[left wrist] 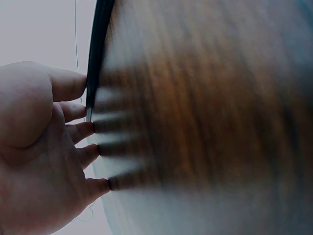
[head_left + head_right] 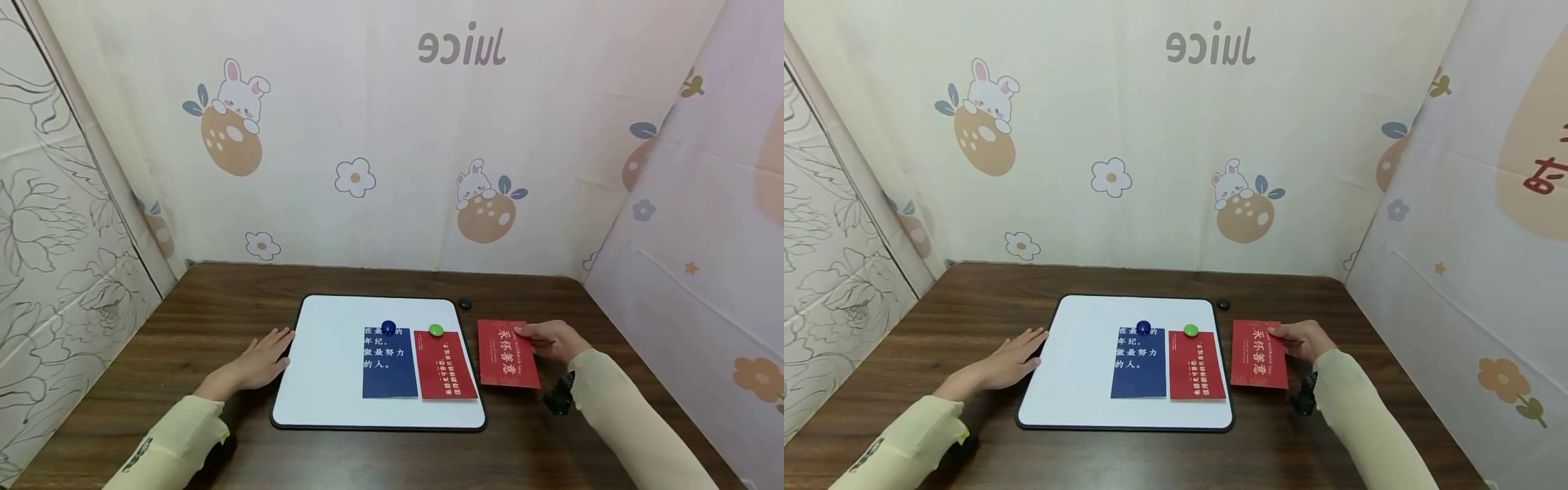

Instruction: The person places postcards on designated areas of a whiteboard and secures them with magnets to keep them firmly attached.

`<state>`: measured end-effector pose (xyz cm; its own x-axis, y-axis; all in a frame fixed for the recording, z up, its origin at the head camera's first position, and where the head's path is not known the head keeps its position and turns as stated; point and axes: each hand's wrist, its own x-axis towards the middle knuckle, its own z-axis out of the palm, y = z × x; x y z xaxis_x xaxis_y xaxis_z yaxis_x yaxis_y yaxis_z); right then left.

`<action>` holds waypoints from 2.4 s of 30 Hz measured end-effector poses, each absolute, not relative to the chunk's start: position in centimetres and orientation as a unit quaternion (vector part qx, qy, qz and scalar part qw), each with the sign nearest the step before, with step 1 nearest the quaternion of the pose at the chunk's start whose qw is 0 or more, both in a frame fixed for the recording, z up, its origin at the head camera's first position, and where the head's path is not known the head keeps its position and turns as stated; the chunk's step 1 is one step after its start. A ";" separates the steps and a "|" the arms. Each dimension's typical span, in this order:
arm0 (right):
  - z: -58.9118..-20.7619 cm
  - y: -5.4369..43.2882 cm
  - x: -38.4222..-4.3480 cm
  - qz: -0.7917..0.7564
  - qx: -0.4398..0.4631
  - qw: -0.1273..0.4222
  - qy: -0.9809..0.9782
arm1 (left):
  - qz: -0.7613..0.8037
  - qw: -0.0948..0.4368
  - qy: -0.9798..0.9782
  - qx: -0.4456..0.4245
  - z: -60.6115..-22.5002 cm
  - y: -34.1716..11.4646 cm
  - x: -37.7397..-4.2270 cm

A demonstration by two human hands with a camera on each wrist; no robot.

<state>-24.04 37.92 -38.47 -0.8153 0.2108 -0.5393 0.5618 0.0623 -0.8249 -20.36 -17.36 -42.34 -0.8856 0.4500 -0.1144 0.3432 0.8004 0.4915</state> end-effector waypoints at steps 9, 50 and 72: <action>-37.8 37.6 -24.0 -0.656 0.287 0.147 0.683 | 0.236 0.119 0.942 0.209 -42.3 -17.4 -20.4; -37.0 31.1 -25.9 -0.699 0.235 0.176 0.652 | 0.232 0.113 0.944 0.207 -42.6 -17.4 -20.7; -37.1 27.7 -26.4 -0.701 0.215 0.178 0.656 | 0.231 0.116 0.944 0.205 -42.3 -17.3 -20.4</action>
